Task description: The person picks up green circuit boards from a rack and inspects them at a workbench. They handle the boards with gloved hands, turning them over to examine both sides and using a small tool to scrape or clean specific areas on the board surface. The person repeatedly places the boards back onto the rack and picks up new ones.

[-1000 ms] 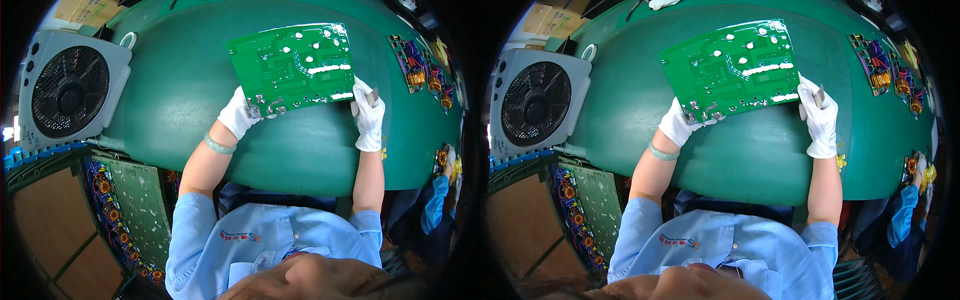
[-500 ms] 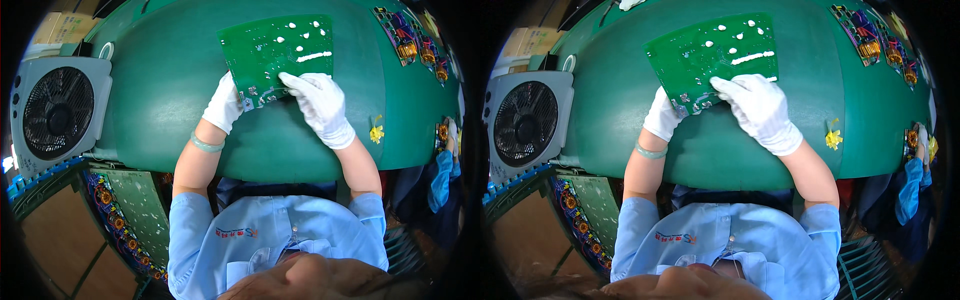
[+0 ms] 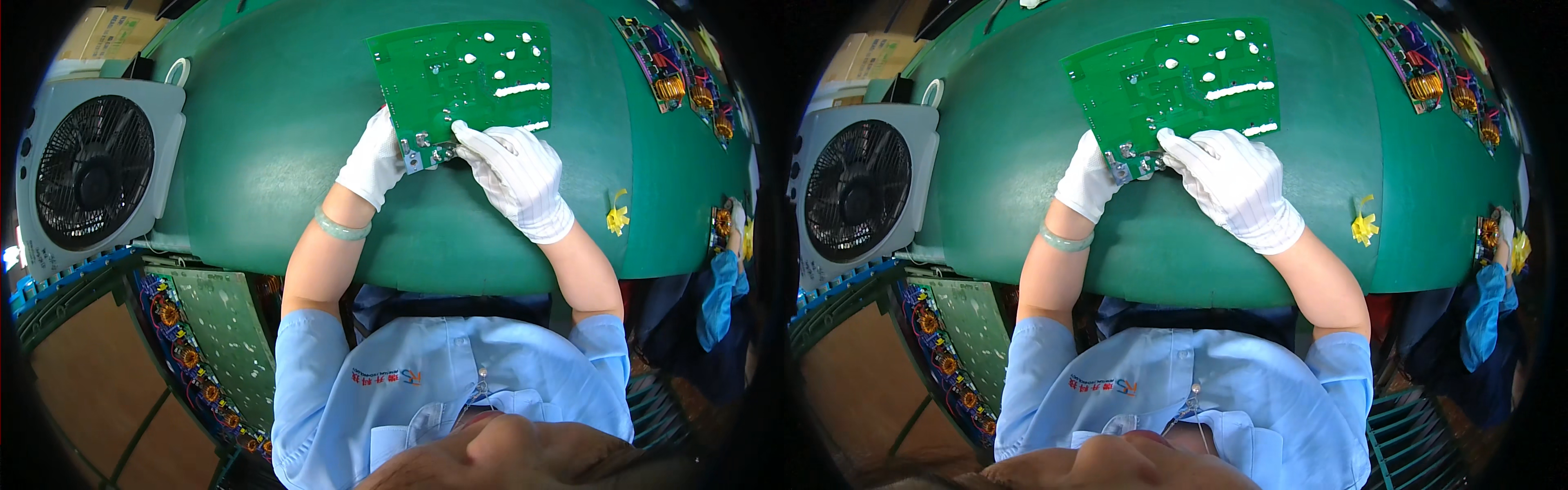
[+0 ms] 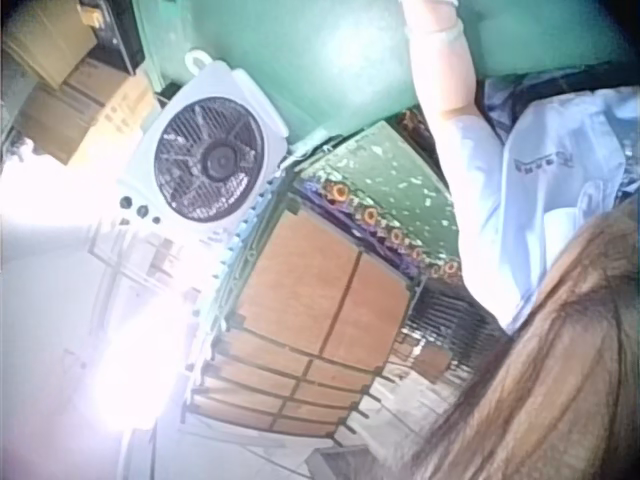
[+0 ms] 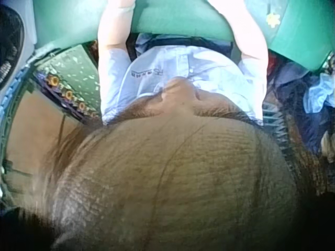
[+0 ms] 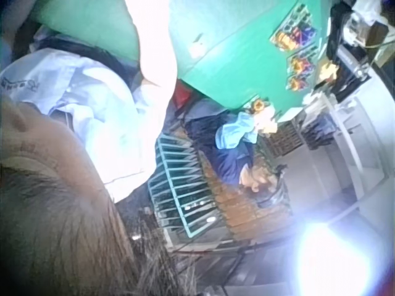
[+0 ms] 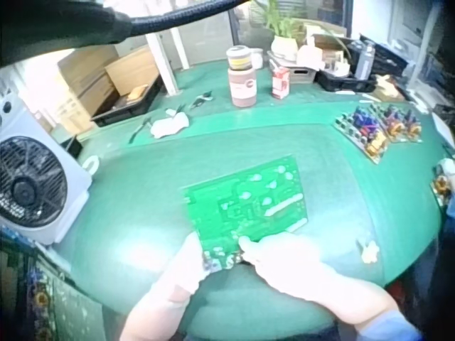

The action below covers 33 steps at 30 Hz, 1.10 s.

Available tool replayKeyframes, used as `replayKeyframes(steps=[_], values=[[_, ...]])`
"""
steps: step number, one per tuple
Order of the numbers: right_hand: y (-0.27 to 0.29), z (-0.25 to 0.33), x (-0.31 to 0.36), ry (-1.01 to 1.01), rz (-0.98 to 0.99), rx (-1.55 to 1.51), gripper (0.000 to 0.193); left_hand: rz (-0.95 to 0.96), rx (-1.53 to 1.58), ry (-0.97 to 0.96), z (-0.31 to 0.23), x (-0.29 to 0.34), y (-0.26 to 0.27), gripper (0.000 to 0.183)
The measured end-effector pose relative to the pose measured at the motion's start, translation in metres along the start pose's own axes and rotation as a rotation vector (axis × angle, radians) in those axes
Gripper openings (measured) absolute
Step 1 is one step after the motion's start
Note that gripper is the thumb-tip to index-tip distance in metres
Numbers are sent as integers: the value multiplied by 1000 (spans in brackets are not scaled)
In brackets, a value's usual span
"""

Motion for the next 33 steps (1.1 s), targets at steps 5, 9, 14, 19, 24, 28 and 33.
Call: replayKeyframes(steps=[5,9,14,19,24,28,33], values=[[-3,-4,2,24,-26,-26,43,87,24,14,-2,-1,6,39],[-3,-4,3,24,-1,-72,43,14,45,-18,0,0,0,38],[-3,-3,6,32,-20,-117,42,-37,44,-11,-1,-1,-1,36],[-4,-4,2,45,-62,-84,45,-47,9,18,-1,0,1,34],[-5,-4,1,67,-37,-82,48,6,-24,19,3,-4,9,39],[-6,-5,1,75,-32,-105,49,-19,-1,26,3,-5,7,40],[-11,-7,2,86,-60,-149,47,-25,-24,23,1,-2,5,37]])
Point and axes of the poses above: each hand's wrist, its own x-axis away from the middle knuckle, its own y-axis out of the back of the hand, z = x × y, the point moved 1 cm from there along -x, towards the middle knuckle, and after that the axes turned 6 degrees about z, right-handed, at the moved point
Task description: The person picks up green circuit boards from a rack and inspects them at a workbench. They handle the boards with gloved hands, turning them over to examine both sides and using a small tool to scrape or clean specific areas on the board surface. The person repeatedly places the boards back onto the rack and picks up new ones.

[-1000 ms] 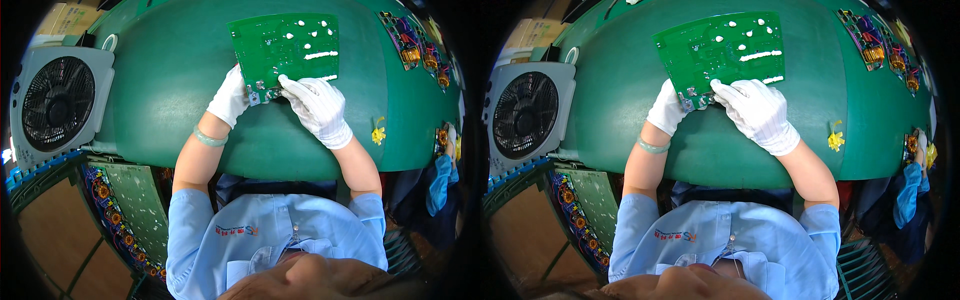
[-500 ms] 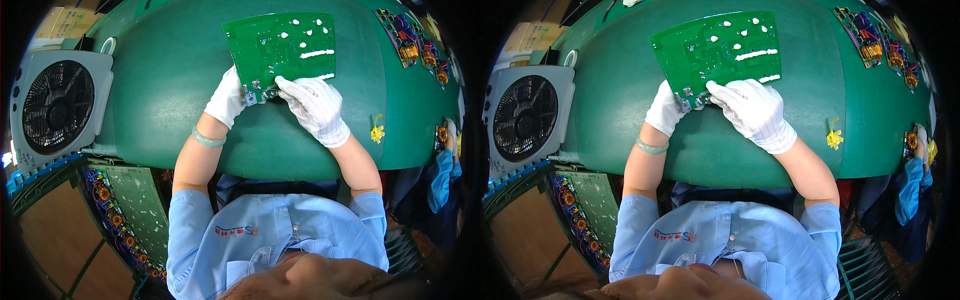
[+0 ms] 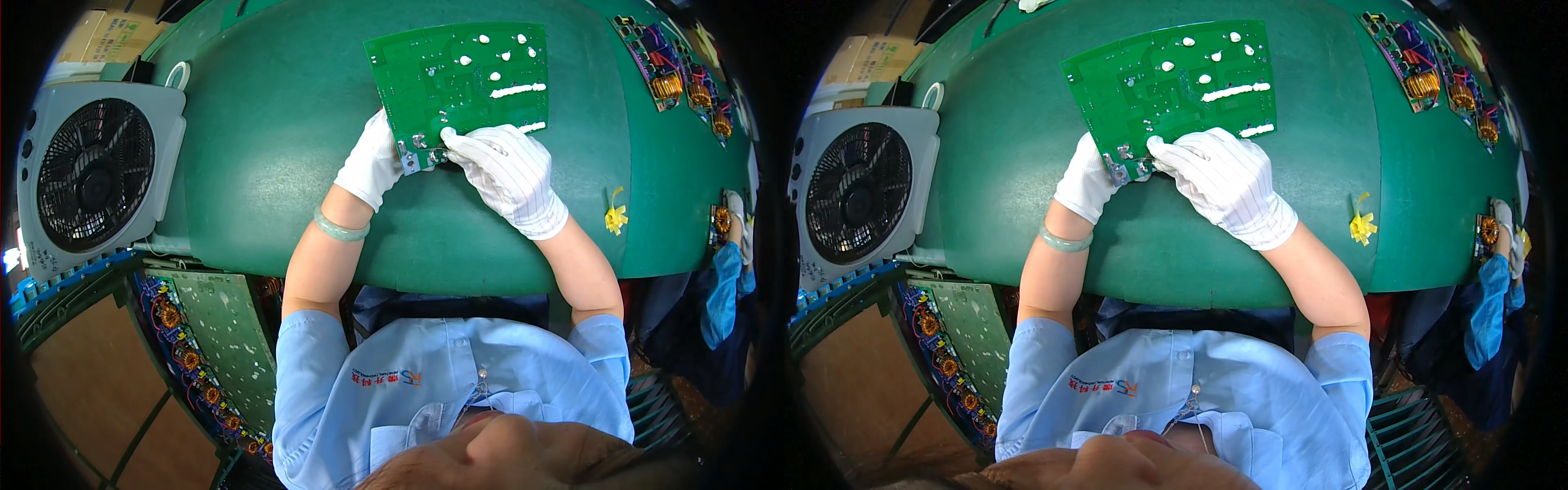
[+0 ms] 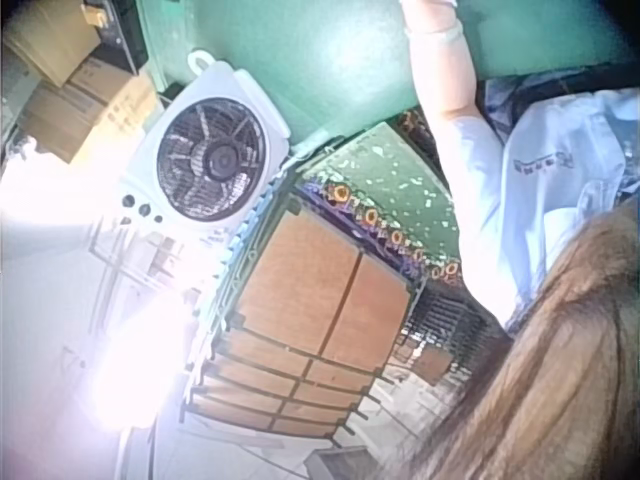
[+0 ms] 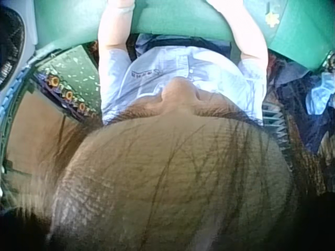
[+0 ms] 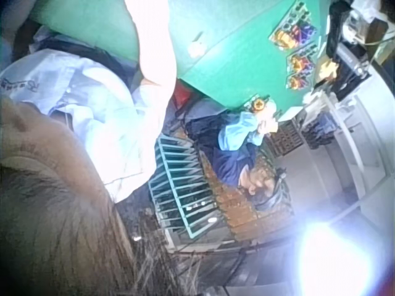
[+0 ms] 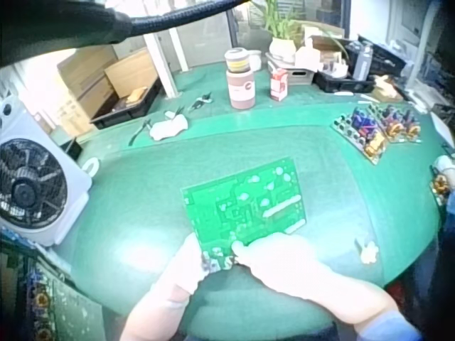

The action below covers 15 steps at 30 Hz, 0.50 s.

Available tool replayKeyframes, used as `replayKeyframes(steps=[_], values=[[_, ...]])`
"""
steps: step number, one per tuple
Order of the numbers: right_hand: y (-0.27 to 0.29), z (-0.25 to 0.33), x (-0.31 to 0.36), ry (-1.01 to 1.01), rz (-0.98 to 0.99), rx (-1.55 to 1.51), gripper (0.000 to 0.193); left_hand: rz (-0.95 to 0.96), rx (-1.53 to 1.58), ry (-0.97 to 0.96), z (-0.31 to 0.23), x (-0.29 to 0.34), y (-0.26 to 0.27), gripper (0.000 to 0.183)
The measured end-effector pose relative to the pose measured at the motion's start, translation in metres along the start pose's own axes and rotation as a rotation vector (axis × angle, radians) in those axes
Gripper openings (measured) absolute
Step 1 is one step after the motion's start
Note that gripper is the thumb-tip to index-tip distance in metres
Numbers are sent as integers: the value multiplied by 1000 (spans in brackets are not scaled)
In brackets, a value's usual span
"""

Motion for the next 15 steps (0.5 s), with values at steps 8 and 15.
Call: replayKeyframes(steps=[8,15], values=[[1,0,-1,-21,11,-23,44,75,68,-4,2,-2,4,38],[7,-2,-3,37,68,-26,45,85,50,15,2,-3,5,39]])
Point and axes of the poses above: each hand's wrist, its own x-axis away from the middle knuckle, its own y-axis out of the back of the hand, z = x × y, the point moved 1 cm from there along -x, towards the middle knuckle, and after that the axes turned 6 degrees about z, right-handed, at the moved point
